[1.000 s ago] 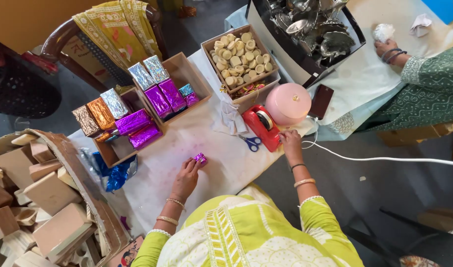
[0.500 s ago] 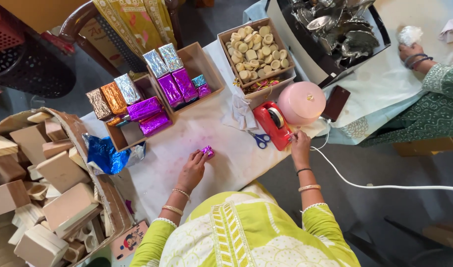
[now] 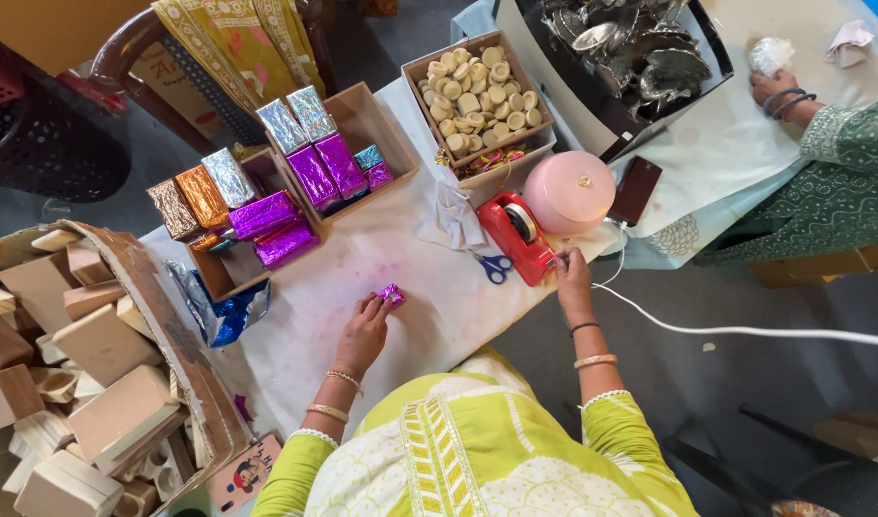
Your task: The recorder is wrapping rectangular items in colored foil and later handling wooden blocks.
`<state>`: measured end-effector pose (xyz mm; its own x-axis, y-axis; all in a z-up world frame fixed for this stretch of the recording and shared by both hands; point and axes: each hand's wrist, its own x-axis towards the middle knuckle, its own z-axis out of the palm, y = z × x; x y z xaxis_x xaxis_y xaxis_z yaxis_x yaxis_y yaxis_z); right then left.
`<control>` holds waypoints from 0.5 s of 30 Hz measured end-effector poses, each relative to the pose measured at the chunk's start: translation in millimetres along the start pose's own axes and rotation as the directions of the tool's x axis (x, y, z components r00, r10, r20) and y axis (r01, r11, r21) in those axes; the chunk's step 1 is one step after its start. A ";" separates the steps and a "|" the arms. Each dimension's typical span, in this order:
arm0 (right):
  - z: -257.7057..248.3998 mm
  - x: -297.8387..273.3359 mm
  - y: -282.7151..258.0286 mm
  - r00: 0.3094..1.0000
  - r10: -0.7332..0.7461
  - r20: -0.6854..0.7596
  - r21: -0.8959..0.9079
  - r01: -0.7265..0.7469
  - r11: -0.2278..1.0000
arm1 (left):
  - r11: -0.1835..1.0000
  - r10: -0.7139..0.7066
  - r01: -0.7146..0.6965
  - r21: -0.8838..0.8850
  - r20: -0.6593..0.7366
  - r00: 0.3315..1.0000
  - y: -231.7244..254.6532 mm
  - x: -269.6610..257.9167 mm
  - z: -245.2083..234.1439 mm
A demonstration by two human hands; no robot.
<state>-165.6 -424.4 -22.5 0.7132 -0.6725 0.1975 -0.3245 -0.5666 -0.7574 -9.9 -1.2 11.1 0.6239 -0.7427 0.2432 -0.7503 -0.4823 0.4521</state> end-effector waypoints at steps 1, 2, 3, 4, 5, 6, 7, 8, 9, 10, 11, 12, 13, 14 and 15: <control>1.0 -3.2 3.5 1.000 0.000 0.001 -0.001 0.000 1.000 | 1.000 -0.001 0.001 -0.001 0.000 1.000 0.8 -0.7 -0.2; 2.1 -5.4 6.8 0.998 0.064 0.011 0.036 -0.065 0.997 | 1.000 -0.022 0.022 -0.012 0.009 1.000 1.4 -0.4 -0.5; 3.0 -7.5 10.0 0.992 0.128 0.023 0.073 -0.129 0.989 | 0.999 -0.044 0.044 -0.022 0.019 0.999 2.1 0.0 -1.0; 5.1 -8.7 15.7 0.992 0.127 0.023 0.074 -0.129 0.989 | 0.999 -0.043 0.044 -0.021 0.018 0.999 2.9 0.2 -1.8; 7.1 -9.9 21.3 0.992 0.123 0.024 0.095 -0.125 0.988 | 0.999 -0.042 0.043 -0.025 0.013 0.999 4.0 0.4 -2.7; 10.4 -10.4 26.4 0.993 0.119 0.024 0.118 -0.121 0.986 | 0.999 -0.042 0.042 -0.027 0.007 0.999 4.1 0.9 -4.3; 10.8 -11.6 31.1 0.993 0.117 0.024 0.121 -0.119 0.986 | 0.999 -0.042 0.042 -0.024 0.006 0.999 4.2 2.1 -4.2; 12.9 -11.8 35.2 0.994 0.105 0.008 0.136 -0.105 0.985 | 0.999 -0.028 0.028 -0.026 -0.001 1.000 4.0 2.1 -4.6; 15.6 -12.2 38.9 0.996 0.093 -0.008 0.152 -0.090 0.984 | 1.000 -0.015 0.015 -0.027 -0.008 1.000 3.3 1.7 -5.2; 15.9 -13.4 39.6 0.996 0.086 0.003 0.157 -0.085 0.984 | 0.999 -0.026 0.026 -0.020 -0.013 1.000 3.7 2.1 -4.8; 16.7 -14.6 39.9 0.995 0.099 -0.007 0.109 -0.098 0.989 | 0.999 -0.020 0.019 -0.027 -0.020 1.000 3.6 2.3 -4.6; 17.9 -14.7 40.2 0.994 0.109 -0.014 0.061 -0.108 0.992 | 0.999 -0.018 0.017 -0.033 -0.029 0.999 4.1 1.7 -4.5; 21.3 -17.2 46.1 0.995 0.100 0.001 0.066 -0.099 0.993 | 0.999 -0.033 0.032 -0.026 -0.036 0.999 4.5 1.8 -4.2; 25.1 -18.6 51.8 0.995 0.095 -0.021 0.101 -0.092 0.991 | 0.998 -0.037 0.036 -0.047 -0.028 0.999 4.3 1.7 -3.6; 29.1 -19.7 57.3 0.995 0.091 -0.042 0.135 -0.085 0.987 | 0.997 -0.041 0.039 -0.069 -0.020 0.999 3.9 1.7 -3.2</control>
<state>-180.2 -429.7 -87.9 0.6536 -0.7411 0.1537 -0.2972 -0.4380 -0.8484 -11.1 -2.8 16.0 0.6582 -0.7130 0.2419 -0.7085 -0.4778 0.5194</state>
